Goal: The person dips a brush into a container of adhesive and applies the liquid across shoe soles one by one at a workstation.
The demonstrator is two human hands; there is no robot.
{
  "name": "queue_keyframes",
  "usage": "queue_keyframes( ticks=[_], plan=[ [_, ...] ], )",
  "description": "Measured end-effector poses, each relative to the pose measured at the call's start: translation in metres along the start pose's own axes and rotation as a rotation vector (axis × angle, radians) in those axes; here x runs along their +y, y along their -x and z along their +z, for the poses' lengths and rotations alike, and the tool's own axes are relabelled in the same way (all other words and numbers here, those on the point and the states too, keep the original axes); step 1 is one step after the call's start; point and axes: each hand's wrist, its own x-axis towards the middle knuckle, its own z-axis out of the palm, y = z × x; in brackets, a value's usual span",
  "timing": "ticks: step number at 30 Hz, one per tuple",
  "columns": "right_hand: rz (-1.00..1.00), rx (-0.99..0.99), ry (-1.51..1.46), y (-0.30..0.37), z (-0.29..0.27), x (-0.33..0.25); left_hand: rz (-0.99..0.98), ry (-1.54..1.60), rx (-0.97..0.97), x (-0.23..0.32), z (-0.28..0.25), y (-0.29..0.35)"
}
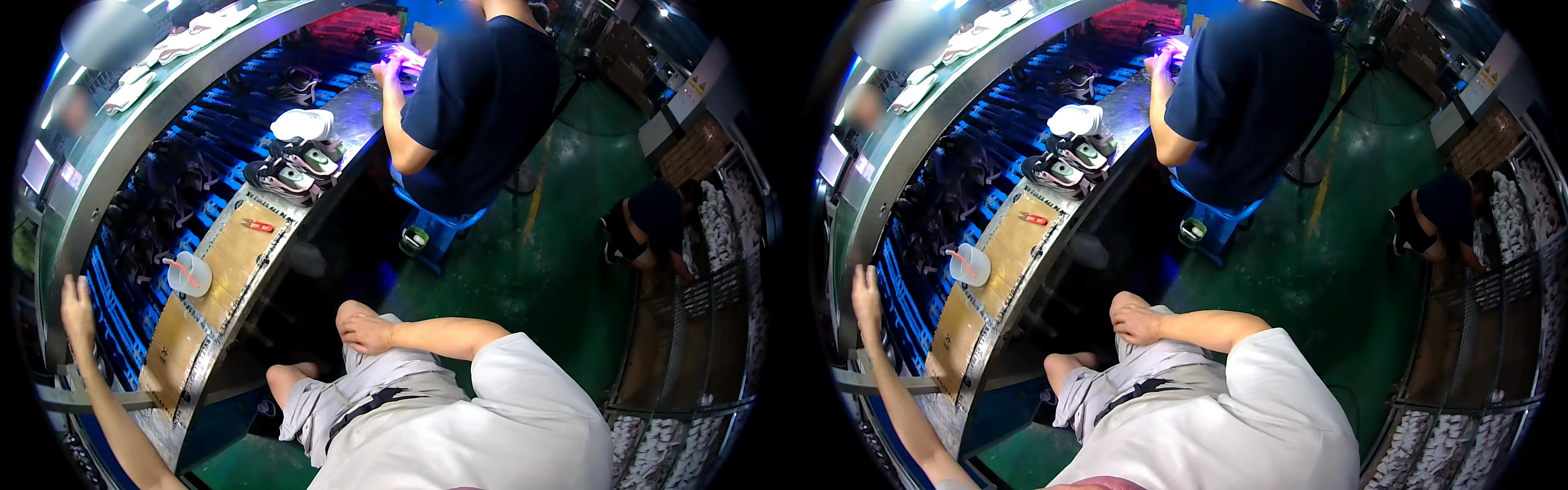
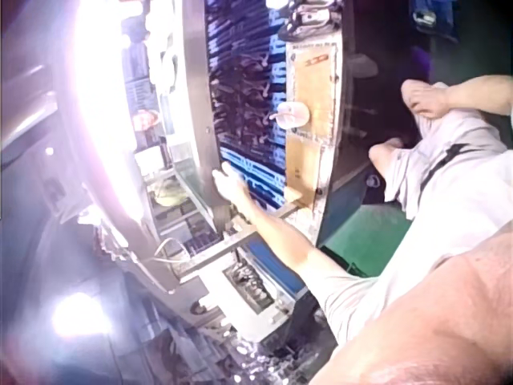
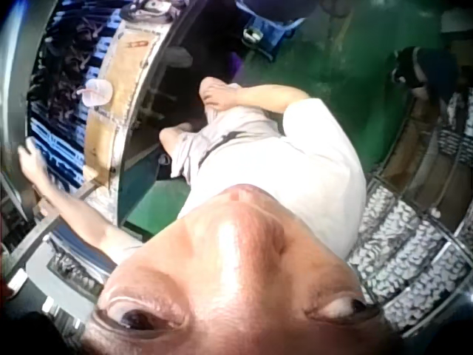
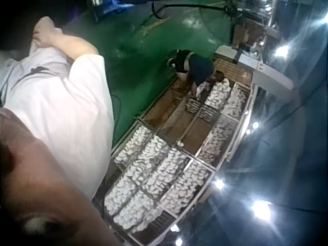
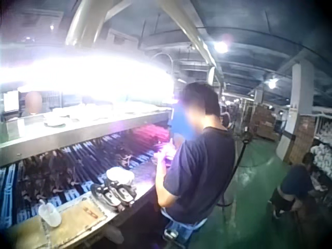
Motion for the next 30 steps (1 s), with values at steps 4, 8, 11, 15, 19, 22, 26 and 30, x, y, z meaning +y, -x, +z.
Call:
queue_keyframes(
  ticks=[4,8,11,15,19,22,26,30],
  plan=[
    [0.004,-0.03,0.01,-0.001,-0.013,-0.009,-0.172,0.224,-0.969,0.183,-0.025,0.118],
    [-0.034,-0.113,0.073,-0.007,-0.013,-0.014,-0.18,0.605,-1.309,0.248,0.094,0.27],
    [-0.057,-0.162,0.108,-0.003,-0.008,-0.016,0.012,0.015,-1.021,0.242,0.188,0.352],
    [-0.138,-0.269,0.145,-0.005,-0.016,-0.028,-0.285,0.006,-0.769,0.248,0.206,0.402],
    [-0.287,-0.349,0.128,-0.005,-0.019,-0.026,-0.507,0.196,-0.63,0.224,0.257,0.422],
    [-0.394,-0.375,0.103,-0.013,-0.014,-0.015,-0.595,0.101,-0.681,0.237,0.247,0.415],
    [-0.431,-0.431,-0.024,-0.031,-0.004,-0.008,-0.727,0.091,-0.727,0.25,0.218,0.405],
    [-0.467,-0.388,-0.1,-0.04,-0.001,0.001,-0.709,0.118,-0.555,0.248,0.221,0.402]
  ],
)
